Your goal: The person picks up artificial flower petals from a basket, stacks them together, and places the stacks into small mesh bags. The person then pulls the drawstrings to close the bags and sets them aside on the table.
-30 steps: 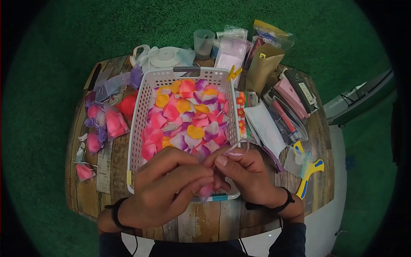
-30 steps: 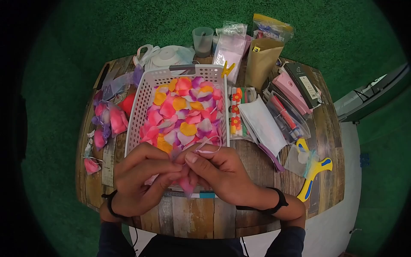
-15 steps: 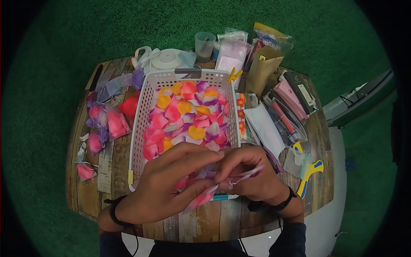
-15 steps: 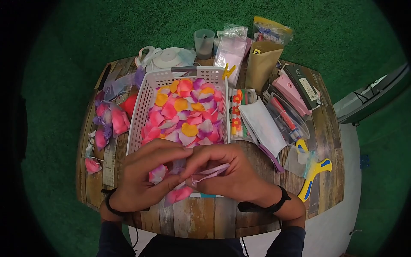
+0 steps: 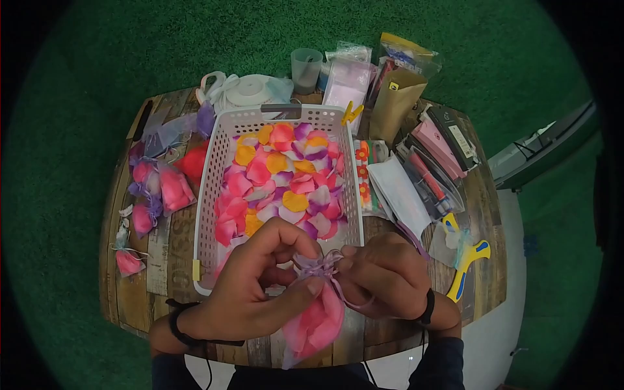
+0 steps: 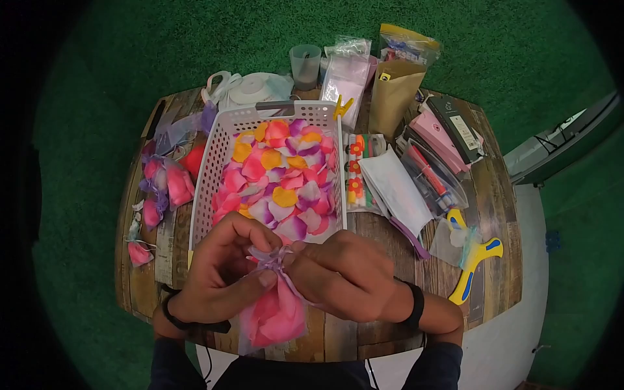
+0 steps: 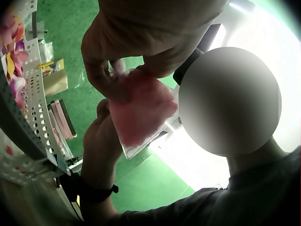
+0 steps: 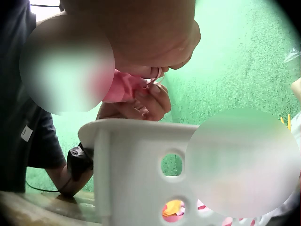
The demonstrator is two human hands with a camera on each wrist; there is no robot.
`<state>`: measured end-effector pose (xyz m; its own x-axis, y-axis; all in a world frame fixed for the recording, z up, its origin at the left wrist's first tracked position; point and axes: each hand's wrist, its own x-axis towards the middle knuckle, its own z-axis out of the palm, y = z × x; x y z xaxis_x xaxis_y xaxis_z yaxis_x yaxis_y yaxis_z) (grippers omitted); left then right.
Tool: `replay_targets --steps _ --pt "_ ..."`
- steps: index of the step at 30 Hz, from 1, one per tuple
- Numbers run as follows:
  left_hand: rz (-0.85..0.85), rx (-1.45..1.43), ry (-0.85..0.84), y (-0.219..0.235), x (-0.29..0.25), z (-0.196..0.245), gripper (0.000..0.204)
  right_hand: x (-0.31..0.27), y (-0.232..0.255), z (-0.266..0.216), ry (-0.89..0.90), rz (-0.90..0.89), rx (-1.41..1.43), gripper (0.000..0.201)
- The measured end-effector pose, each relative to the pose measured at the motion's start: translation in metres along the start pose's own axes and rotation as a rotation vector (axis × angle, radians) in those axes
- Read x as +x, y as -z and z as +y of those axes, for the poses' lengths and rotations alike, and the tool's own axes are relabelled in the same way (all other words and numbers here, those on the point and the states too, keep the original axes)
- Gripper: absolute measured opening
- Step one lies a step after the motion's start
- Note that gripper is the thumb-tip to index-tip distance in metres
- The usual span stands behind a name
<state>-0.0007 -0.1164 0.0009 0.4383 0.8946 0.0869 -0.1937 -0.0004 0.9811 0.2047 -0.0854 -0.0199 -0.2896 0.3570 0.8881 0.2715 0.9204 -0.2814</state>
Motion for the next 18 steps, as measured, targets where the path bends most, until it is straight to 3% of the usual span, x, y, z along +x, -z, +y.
replay_targets --steps 8,10,11,13,18 --pt "-0.023 -0.118 -0.062 -0.005 -0.001 -0.001 0.03 0.004 0.004 -0.006 -0.039 0.029 0.107 0.026" --pt "-0.133 0.057 -0.115 0.002 0.0 -0.001 0.029 0.0 0.007 -0.005 -0.06 -0.038 0.123 0.028" --pt "-0.132 0.057 -0.115 0.003 0.0 0.0 0.029 -0.001 0.009 -0.005 -0.08 -0.105 0.138 0.031" --pt "-0.098 -0.104 0.024 0.003 -0.002 0.002 0.024 0.007 0.003 -0.007 -0.11 -0.062 0.206 0.026" --pt "-0.098 -0.149 -0.027 0.007 0.005 -0.005 0.023 0.008 -0.002 -0.008 -0.161 -0.065 0.303 0.021"
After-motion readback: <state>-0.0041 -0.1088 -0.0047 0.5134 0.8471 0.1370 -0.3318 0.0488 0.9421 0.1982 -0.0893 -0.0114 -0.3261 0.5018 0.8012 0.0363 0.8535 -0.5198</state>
